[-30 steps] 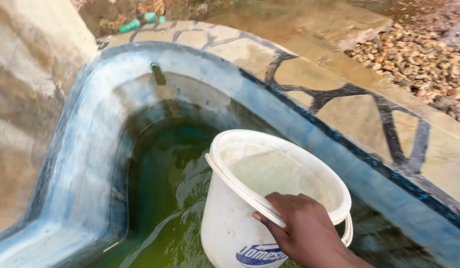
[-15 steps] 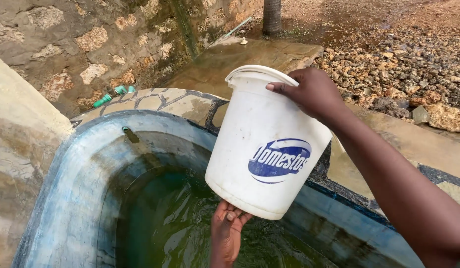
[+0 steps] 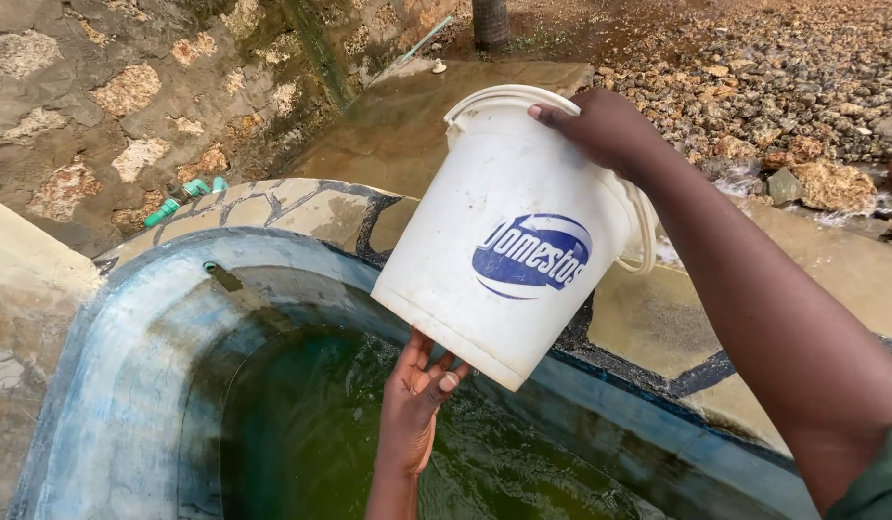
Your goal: The person scoops water from a stone-lined basin using a white bucket, dipping the bucket into the water and lifting it several times.
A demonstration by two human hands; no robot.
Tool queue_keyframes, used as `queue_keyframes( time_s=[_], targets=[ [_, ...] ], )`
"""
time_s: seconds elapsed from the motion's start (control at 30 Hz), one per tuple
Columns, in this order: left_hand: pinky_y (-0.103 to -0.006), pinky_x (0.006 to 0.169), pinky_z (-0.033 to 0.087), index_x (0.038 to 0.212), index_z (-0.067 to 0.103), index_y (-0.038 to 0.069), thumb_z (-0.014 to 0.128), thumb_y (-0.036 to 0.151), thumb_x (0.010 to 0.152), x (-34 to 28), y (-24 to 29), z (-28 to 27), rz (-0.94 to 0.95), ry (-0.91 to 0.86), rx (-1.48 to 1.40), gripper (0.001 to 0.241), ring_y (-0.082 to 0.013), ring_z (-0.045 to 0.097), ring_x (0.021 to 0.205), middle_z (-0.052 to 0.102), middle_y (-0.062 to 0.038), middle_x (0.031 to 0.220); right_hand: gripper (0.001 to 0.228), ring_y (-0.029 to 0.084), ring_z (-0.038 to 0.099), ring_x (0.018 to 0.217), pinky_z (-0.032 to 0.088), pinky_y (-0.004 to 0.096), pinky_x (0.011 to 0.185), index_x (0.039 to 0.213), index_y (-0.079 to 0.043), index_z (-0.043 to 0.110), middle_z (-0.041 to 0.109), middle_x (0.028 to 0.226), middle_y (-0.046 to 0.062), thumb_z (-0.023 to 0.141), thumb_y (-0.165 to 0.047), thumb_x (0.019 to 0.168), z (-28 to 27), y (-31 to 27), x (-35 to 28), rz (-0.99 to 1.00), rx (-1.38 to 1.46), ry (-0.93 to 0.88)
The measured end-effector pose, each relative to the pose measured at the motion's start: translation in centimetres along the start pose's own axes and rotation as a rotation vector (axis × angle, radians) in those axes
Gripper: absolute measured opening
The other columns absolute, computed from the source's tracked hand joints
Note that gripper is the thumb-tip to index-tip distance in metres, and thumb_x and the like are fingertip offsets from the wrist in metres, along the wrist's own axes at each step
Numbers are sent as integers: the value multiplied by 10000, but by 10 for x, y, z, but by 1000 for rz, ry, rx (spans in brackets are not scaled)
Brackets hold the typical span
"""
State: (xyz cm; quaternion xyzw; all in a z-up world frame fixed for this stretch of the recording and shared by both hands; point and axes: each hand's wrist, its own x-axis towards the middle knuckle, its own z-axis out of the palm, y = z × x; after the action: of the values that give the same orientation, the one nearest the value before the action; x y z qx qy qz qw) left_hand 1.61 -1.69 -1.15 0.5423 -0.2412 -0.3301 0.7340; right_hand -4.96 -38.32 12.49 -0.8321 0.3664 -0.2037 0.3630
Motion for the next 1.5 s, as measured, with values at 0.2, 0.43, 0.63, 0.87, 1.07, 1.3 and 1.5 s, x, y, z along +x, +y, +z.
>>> queue_keyframes(
  time_s=[0.2, 0.43, 0.63, 0.87, 1.07, 1.3, 1.5],
  targets=[
    [-625, 1204, 487, 1644, 198, 165, 833, 299, 780, 6, 8, -3, -21, -36, 94, 1080, -470, 475, 1451, 307, -150, 1685, 559, 244, 609, 793, 390, 393, 673, 949, -118, 645, 675, 894, 85, 623, -676, 964, -5, 7, 22, 17, 51, -30],
    [-601, 1109, 609, 1644, 179, 215, 825, 285, 724, 29, 60, 32, -104, -18, 379, 1126, -440, 428, 1484, 208, -144, 1711, 640, 234, 528, 733, 348, 412, 603, 867, -74, 552, 601, 839, 107, 669, -691, 990, -30, 39, 48, 37, 98, 11],
    [-501, 1091, 528, 1675, 218, 189, 860, 418, 612, 40, 102, 71, -199, 45, 609, 1263, -327, 478, 1511, 303, -163, 1709, 671, 253, 561, 728, 391, 436, 633, 863, -40, 612, 627, 832, 126, 657, -684, 1045, -48, 49, 53, 92, 106, 19],
    [-465, 1001, 587, 1667, 268, 206, 744, 651, 570, 52, 126, 105, -131, 78, 859, 1276, -272, 584, 1420, 381, -104, 1688, 666, 274, 662, 831, 512, 451, 682, 1110, 16, 640, 695, 1014, 159, 662, -646, 1040, -59, 72, 61, 178, 207, 50],
    [-528, 978, 527, 1646, 341, 210, 598, 780, 615, 60, 128, 134, 37, 47, 990, 1205, -333, 569, 1404, 454, -134, 1636, 648, 239, 688, 852, 547, 391, 693, 1213, -12, 654, 724, 1055, 102, 657, -640, 1052, -71, 108, 62, 206, 321, 111],
    [-562, 1125, 379, 1628, 350, 196, 500, 806, 708, 68, 119, 157, 211, -92, 1105, 1114, -312, 272, 1583, 210, -115, 1746, 698, 278, 697, 911, 566, 444, 720, 1306, -23, 625, 712, 1138, 104, 637, -672, 1049, -82, 142, 52, 269, 400, 181],
    [-600, 1110, 414, 1579, 442, 219, 564, 735, 754, 57, 110, 156, 278, -76, 916, 980, -335, 338, 1562, 281, -133, 1726, 680, 268, 689, 897, 585, 463, 700, 1312, -29, 584, 696, 1138, 84, 630, -656, 1051, -81, 144, 37, 286, 453, 190]
  ],
)
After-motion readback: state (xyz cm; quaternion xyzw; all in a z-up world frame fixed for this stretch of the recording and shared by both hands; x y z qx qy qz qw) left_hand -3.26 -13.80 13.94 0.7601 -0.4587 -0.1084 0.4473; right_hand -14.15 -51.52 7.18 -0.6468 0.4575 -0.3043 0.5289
